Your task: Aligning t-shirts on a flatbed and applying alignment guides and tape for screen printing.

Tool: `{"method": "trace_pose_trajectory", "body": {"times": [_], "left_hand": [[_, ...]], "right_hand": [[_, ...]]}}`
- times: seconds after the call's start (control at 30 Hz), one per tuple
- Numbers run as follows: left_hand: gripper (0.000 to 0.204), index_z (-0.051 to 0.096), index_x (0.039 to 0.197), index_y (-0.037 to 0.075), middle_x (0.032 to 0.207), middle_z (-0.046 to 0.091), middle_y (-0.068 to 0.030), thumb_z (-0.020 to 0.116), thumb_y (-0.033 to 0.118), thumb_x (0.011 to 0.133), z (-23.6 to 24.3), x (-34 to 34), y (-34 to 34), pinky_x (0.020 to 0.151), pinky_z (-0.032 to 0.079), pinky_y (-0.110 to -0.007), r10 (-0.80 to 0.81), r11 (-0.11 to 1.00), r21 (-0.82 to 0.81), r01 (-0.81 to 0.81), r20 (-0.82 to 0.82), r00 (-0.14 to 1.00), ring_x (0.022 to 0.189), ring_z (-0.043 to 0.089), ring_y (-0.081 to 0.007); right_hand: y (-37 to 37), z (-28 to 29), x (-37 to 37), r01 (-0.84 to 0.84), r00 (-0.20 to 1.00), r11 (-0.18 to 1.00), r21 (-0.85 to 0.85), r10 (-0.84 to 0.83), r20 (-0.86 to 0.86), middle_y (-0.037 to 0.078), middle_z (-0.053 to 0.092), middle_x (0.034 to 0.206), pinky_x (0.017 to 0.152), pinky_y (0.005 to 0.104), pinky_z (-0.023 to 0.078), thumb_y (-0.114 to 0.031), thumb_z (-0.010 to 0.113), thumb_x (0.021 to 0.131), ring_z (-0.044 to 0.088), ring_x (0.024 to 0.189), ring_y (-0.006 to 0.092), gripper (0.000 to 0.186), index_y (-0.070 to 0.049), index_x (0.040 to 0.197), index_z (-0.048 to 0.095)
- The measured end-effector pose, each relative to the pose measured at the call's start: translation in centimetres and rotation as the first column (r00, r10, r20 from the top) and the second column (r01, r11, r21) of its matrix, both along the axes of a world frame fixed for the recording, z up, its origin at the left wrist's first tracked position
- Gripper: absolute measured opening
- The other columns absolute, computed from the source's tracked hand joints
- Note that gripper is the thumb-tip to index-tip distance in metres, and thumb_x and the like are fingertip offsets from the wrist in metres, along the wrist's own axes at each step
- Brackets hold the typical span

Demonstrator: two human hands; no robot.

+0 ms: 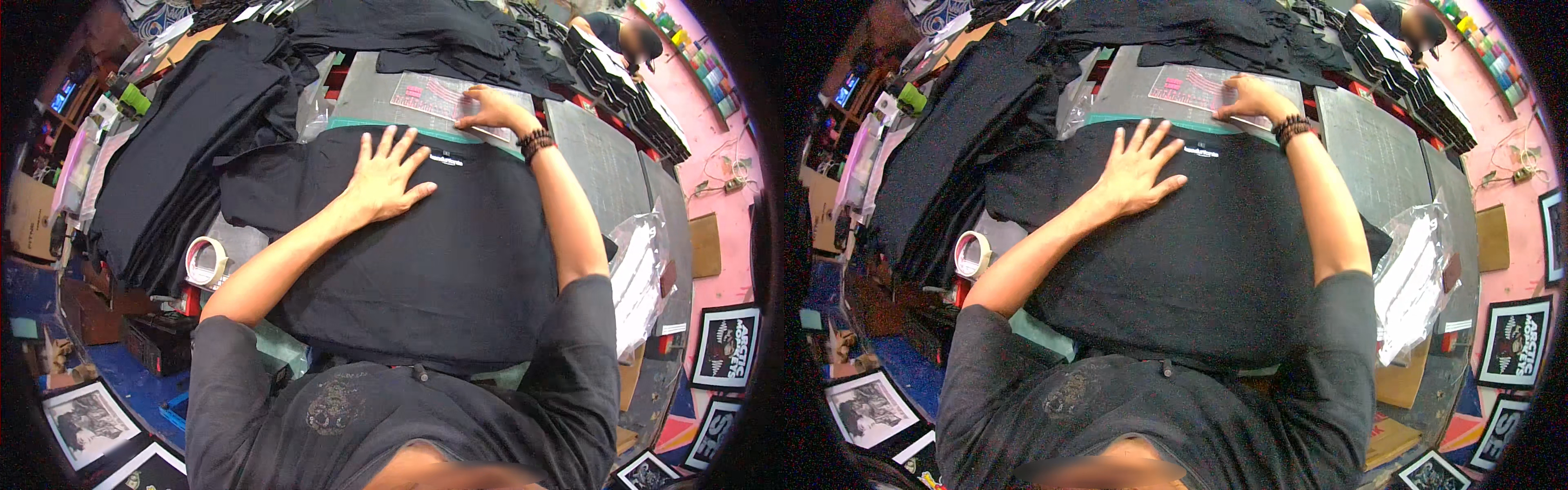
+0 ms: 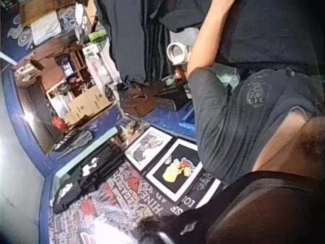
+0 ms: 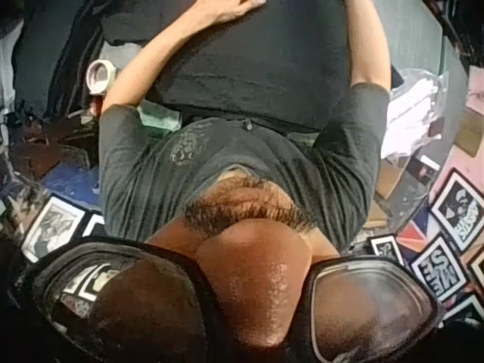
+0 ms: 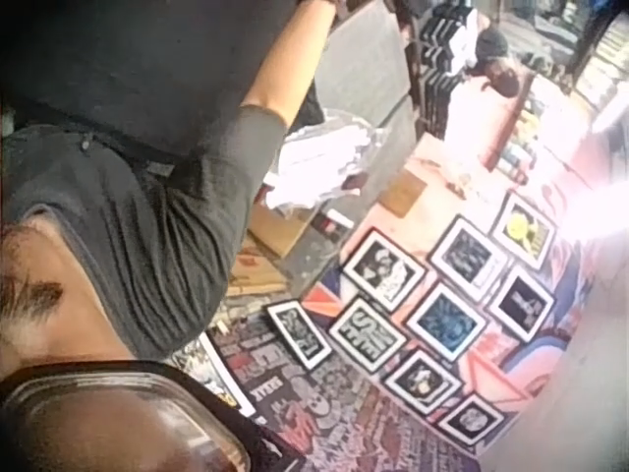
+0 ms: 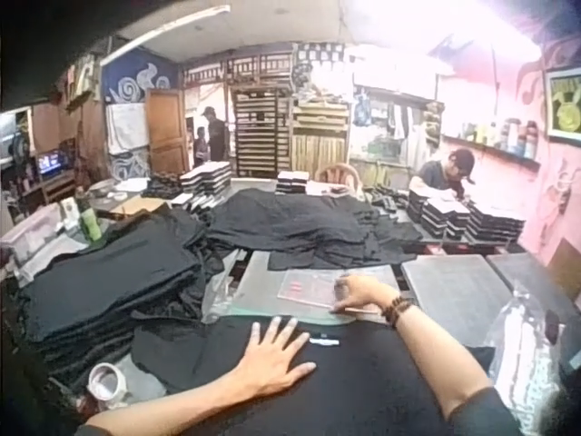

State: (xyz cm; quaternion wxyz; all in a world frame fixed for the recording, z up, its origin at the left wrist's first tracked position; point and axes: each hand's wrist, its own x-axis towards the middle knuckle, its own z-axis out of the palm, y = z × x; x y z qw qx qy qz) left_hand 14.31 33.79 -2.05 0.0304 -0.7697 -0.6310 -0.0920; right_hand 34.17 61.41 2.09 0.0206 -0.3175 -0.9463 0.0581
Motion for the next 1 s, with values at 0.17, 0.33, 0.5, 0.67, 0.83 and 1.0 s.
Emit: {"method": "trace_pose_trajectory", "body": {"times": [0.17,0.33,0.5,0.67,0.83,1.0], "left_hand": [[0.071,0.048,0.158,0.023,0.171,0.029,-0.0172,0.042,0.068,0.104,-0.2,0.6,2.2,0.123,0.015,-0.073,-0.085,0.996,0.015,0.084,0.051,0.995,0.159,0.021,-0.0448],[0.068,0.05,0.156,0.019,0.171,0.03,-0.0188,0.045,0.063,0.105,1.8,0.0,0.5,0.123,0.02,-0.071,-0.136,0.99,0.045,0.131,0.163,0.977,0.157,0.024,-0.0464],[0.053,0.061,0.145,0.012,0.159,0.048,-0.0203,0.067,0.041,0.101,7.0,-4.8,-6.3,0.121,0.035,-0.055,-0.184,0.982,0.119,0.149,0.375,0.908,0.15,0.04,-0.0428],[0.03,0.072,0.126,0.001,0.129,0.073,-0.0162,0.07,0.014,0.098,7.0,-9.0,-14.8,0.111,0.047,-0.041,0.09,0.952,0.189,-0.241,0.58,0.81,0.129,0.065,-0.033],[0.016,0.072,0.115,-0.002,0.108,0.074,-0.0112,0.061,0.001,0.103,2.7,-10.9,-19.5,0.097,0.053,-0.034,0.185,0.812,0.273,-0.516,0.717,0.671,0.103,0.069,-0.0209],[0.016,0.072,0.115,-0.001,0.11,0.073,-0.0109,0.063,0.002,0.103,1.4,-10.8,-20.4,0.096,0.053,-0.033,0.189,0.812,0.223,-0.54,0.773,0.605,0.103,0.068,-0.0206]], "right_hand": [[2.9,1.2,-1.9,-0.118,0.988,0.992,-0.043,0.122,0.095,0.026,0.074,0.102,0.089,0.0459,0.057,-0.07,0.086,0.065,0.073,0.097,0.0397,0.084,0.001,0.109,0.077],[2.4,1.4,-2.8,-0.112,0.967,0.994,-0.01,0.111,0.229,0.029,0.069,0.114,0.098,0.0442,0.053,-0.067,0.078,0.068,0.066,0.11,0.041,0.086,0.005,0.115,0.074],[-0.1,5.1,-1.4,-0.149,0.982,0.951,0.271,0.109,0.155,0.021,0.069,0.12,0.097,0.0443,0.056,-0.058,0.08,0.074,0.068,0.113,0.0376,0.079,0.002,0.124,0.07],[-8.8,8.0,2.4,-0.133,0.99,0.948,0.29,0.14,-0.002,0.018,0.068,0.123,0.098,0.0452,0.056,-0.051,0.086,0.071,0.068,0.114,0.0381,0.08,0.001,0.128,0.066],[-17.3,3.8,3.8,-0.215,0.97,0.968,0.13,0.227,-0.091,0.018,0.065,0.11,0.094,0.0446,0.055,-0.045,0.088,0.065,0.066,0.106,0.0369,0.072,0.002,0.117,0.07],[-18.5,2.4,3.7,-0.169,0.982,0.982,0.084,0.175,-0.07,0.016,0.062,0.118,0.099,0.044,0.051,-0.049,0.088,0.065,0.061,0.117,0.0338,0.074,-0.001,0.118,0.069]]}}
